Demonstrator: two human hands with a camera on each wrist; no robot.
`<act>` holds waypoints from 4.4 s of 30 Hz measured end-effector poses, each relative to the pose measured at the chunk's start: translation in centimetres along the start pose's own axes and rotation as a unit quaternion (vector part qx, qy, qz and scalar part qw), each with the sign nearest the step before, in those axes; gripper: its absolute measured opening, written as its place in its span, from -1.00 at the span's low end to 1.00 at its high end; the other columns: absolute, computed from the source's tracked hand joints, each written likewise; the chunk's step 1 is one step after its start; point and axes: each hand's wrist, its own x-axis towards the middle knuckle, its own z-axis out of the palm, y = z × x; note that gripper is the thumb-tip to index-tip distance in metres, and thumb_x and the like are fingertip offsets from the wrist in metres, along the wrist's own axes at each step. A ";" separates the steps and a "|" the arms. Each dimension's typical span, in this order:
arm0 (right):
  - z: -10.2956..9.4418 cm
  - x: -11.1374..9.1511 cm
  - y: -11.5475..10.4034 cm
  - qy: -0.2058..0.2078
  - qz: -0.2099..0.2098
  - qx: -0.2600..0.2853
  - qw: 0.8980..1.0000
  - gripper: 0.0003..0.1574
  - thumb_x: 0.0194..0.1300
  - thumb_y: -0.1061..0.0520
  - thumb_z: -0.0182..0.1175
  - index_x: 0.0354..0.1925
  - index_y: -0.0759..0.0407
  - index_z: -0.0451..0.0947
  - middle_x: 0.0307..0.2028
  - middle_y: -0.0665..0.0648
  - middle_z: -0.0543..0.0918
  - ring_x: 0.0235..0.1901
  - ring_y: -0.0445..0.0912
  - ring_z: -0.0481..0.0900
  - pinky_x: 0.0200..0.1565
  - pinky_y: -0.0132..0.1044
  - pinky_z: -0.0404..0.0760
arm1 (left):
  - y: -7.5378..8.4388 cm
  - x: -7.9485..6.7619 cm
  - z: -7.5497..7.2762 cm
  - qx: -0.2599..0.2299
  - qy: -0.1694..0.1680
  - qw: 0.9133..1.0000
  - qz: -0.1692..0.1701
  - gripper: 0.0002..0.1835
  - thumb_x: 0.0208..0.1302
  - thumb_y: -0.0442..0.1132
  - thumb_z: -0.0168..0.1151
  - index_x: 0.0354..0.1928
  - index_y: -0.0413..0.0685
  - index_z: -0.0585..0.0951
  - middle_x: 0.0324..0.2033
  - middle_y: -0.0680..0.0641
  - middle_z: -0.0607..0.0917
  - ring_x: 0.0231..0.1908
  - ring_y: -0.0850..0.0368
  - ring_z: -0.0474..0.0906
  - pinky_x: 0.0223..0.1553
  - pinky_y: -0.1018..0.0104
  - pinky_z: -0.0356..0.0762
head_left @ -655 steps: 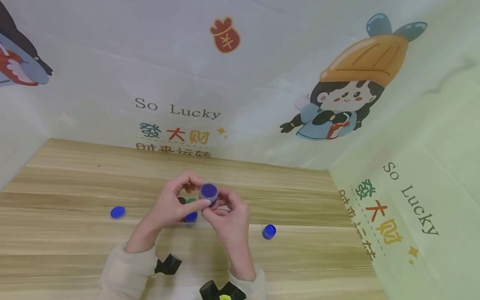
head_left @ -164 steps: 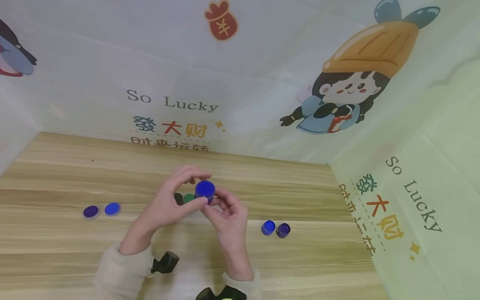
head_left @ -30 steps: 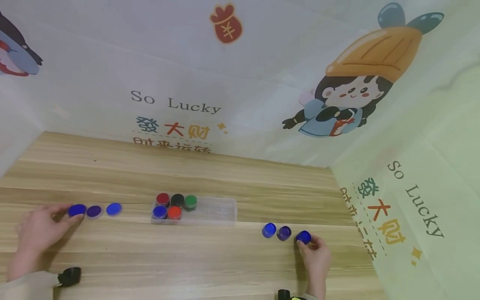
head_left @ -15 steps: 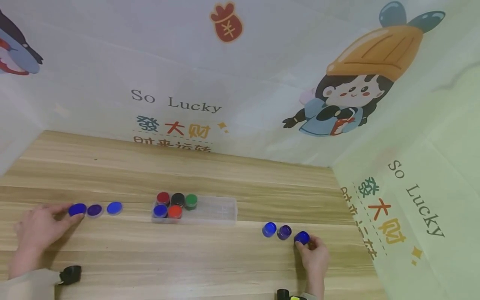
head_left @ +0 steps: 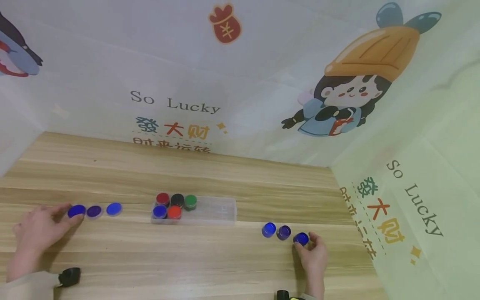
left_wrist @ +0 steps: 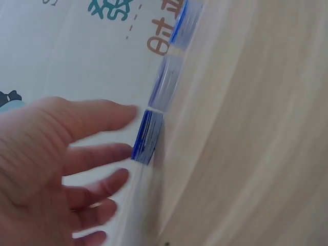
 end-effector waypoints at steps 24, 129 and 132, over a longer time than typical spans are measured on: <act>10.8 -3.9 -10.1 0.039 -0.333 0.092 0.938 -0.70 -0.16 0.34 0.41 -0.34 0.29 0.60 -0.35 0.18 0.63 -0.27 0.09 0.48 -0.20 -0.10 0.41 | 10.6 1.6 4.5 -0.128 -0.066 0.957 0.250 -0.24 -0.21 -0.17 0.50 0.07 -0.43 0.46 -0.38 0.00 0.54 -0.34 0.05 0.38 -0.23 0.03 0.33; 6.7 -8.1 -21.7 -0.093 -0.289 0.337 0.891 -0.64 -0.06 0.42 0.33 -0.19 0.32 0.57 -0.34 0.21 0.55 -0.46 -0.07 0.55 -0.44 -0.32 0.63 | 26.0 -0.2 -0.4 -0.410 -0.023 0.825 0.389 -0.63 0.04 -0.49 0.29 -0.03 -0.19 0.61 -0.30 0.05 0.55 -0.21 0.16 0.36 -0.21 0.32 0.31; 6.3 -8.2 -21.8 -0.097 -0.286 0.344 0.889 -0.63 -0.05 0.43 0.33 -0.17 0.32 0.59 -0.34 0.21 0.56 -0.44 -0.08 0.56 -0.42 -0.31 0.63 | 26.2 -0.2 -0.6 -0.415 -0.034 0.820 0.392 -0.62 0.06 -0.48 0.29 -0.01 -0.21 0.60 -0.29 0.06 0.54 -0.20 0.16 0.35 -0.26 0.32 0.30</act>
